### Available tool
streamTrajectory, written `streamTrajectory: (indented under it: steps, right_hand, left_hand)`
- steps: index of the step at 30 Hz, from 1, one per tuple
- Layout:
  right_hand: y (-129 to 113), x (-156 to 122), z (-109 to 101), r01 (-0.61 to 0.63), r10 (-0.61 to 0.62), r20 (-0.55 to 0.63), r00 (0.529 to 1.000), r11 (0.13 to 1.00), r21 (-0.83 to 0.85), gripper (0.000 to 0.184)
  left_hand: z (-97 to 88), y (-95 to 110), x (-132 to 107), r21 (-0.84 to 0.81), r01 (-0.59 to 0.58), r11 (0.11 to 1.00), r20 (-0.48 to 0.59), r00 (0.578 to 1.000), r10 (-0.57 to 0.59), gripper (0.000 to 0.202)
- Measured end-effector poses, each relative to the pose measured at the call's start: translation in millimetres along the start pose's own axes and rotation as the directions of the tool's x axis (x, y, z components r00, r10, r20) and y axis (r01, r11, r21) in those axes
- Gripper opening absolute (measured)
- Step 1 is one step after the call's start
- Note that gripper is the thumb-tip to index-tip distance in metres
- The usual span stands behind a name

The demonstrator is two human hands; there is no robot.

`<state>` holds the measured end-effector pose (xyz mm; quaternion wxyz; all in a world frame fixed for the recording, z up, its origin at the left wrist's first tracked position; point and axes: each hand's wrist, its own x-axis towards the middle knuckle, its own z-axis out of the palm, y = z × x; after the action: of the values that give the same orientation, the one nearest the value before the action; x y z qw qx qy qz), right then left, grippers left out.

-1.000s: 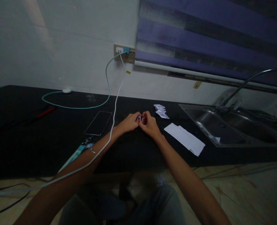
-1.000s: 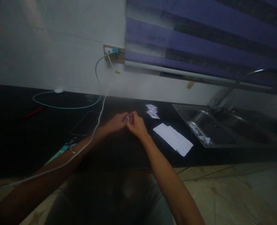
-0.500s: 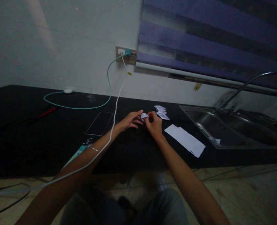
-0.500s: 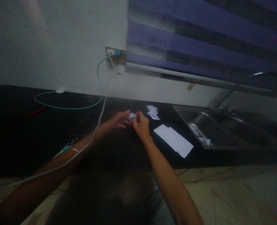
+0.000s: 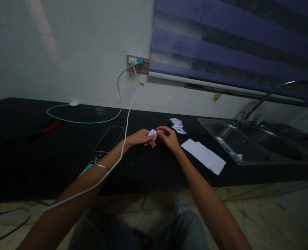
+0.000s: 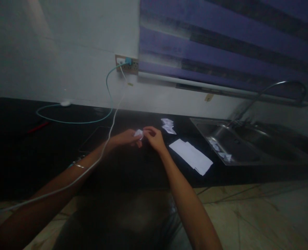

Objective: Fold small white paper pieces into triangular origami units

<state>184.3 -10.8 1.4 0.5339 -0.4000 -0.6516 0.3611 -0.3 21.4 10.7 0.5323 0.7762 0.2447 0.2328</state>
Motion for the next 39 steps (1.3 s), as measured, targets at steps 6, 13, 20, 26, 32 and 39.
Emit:
streamTrajectory:
  steps: [6,13,20,26,32,39]
  right_hand:
    - [5.0,-1.6,3.2,-0.064,0.062,0.055,0.997,0.997,0.048,0.027]
    - [15.4,2.1,-0.4,-0.024,0.025,-0.037,0.999,1.000,0.012,0.023]
    - [17.1,-0.2,11.4,-0.112,0.143,-0.150,0.978,0.974,0.198,0.029]
    - [13.1,0.9,14.2,-0.156,0.198,-0.123,0.972,0.946,0.285,0.032]
    - [7.4,1.0,11.2,-0.106,0.116,-0.096,0.989,0.989,0.103,0.033]
    - [10.5,0.4,11.8,-0.118,0.129,-0.117,0.985,0.989,0.091,0.036]
  left_hand:
    - [1.3,8.5,-4.2,0.061,-0.036,0.997,0.068,0.997,0.032,0.049]
    - [2.1,3.7,-1.5,0.093,0.014,0.996,0.019,1.000,-0.016,0.036]
    - [14.5,7.6,-0.4,0.196,-0.009,0.981,-0.075,0.997,0.024,0.052]
    - [11.1,-2.6,3.7,0.206,-0.012,0.978,-0.108,0.994,0.035,0.058]
    - [1.7,-2.9,0.2,0.287,-0.019,0.958,-0.174,0.982,0.071,0.049]
    - [-0.6,-3.1,-2.7,0.278,-0.054,0.959,-0.235,0.964,0.123,0.043]
